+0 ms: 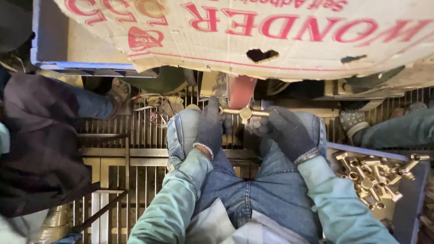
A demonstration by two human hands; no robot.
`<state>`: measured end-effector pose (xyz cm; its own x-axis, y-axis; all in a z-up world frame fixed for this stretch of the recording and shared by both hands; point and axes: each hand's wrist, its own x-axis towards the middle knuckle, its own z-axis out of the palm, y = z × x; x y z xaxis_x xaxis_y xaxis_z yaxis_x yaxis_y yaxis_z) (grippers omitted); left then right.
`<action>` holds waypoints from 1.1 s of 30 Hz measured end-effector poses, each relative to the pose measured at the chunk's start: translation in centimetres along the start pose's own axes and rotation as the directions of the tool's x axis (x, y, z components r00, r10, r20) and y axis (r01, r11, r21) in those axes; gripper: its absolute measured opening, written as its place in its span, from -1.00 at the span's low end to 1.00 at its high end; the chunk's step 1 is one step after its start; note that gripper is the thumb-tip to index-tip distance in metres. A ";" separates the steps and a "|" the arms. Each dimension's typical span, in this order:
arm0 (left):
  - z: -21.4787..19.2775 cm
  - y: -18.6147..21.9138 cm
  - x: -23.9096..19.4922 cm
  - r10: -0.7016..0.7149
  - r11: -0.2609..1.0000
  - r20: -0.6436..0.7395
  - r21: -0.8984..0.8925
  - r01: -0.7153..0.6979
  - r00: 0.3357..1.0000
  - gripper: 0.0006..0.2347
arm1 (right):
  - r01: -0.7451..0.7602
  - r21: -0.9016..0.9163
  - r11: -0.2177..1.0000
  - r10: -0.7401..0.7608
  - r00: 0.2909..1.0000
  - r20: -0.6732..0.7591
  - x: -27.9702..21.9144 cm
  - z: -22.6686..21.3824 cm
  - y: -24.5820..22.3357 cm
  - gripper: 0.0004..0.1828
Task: The person holds brass faucet components against a moving belt sander to polish and deburr the metal surfaces, rotating the objects by hand to reach different sides.
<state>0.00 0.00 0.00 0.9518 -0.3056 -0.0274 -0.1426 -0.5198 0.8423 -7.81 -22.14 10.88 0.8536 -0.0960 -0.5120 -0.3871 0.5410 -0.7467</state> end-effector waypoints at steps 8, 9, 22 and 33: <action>0.9 4.1 3.3 -0.613 0.162 0.405 -0.775 0.610 0.678 -0.68 | 0.270 -0.465 0.843 -0.320 0.947 -0.029 -1.8 4.3 -1.1 -0.83; 1.7 3.6 3.5 -0.605 0.098 0.416 -0.807 0.582 0.679 -0.69 | 0.279 -0.487 0.828 -0.330 0.944 -0.020 -2.1 4.9 -1.1 -0.80; 3.2 3.2 0.7 -0.042 0.997 0.089 0.072 0.035 0.995 -0.64 | 0.266 -0.647 0.715 -0.505 0.836 -0.214 -4.1 8.6 -0.8 -0.83; -10.6 6.4 -5.0 -0.253 0.514 0.241 -0.787 0.341 0.937 -0.78 | 0.121 -0.179 0.976 -0.133 0.990 -0.056 -1.8 4.7 2.1 -0.64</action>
<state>-2.77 6.67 11.25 0.8626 -0.3468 -0.3682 0.4648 0.2561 0.8476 -8.50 -16.93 12.19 0.8765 -0.2136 -0.4315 -0.3374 0.3669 -0.8669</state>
